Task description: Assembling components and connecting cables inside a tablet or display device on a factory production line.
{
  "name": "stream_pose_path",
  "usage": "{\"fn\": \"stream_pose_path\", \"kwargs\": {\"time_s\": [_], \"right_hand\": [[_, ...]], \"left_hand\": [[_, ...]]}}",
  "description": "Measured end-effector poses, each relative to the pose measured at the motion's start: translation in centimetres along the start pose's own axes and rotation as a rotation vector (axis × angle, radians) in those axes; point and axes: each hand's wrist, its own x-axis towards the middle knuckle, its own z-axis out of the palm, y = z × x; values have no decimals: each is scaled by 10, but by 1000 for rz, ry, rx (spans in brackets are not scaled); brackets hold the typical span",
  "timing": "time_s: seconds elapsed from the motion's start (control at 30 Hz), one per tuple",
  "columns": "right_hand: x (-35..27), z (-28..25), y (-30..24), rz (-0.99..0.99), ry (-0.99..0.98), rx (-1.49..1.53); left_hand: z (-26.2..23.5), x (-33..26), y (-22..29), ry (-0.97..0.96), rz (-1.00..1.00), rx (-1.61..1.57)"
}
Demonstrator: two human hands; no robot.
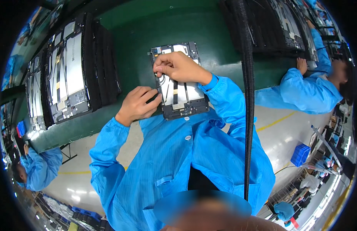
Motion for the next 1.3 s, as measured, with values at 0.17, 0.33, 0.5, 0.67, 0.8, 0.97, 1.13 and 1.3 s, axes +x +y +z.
{"fn": "stream_pose_path", "kwargs": {"time_s": [0.17,0.33,0.5,0.67,0.8,0.97,1.13,1.3], "right_hand": [[2,0,1,-14,5,-19],[3,1,6,-43,16,-76],[2,0,4,-11,5,-101],[3,1,8,-44,19,-82],[1,-1,5,-29,13,-117],[1,-1,8,-54,-5,-136],[2,-2,7,-58,-15,-172],[0,-1,4,-45,-9,-105]], "left_hand": [[4,2,-8,19,-47,45],[6,3,-9,48,-79,83],[4,5,-8,56,-72,100],[4,5,-7,43,-106,119],[1,5,-7,17,-89,126],[3,-1,-4,28,-107,135],[5,1,-3,42,-124,175],[6,2,-4,30,-131,187]]}}
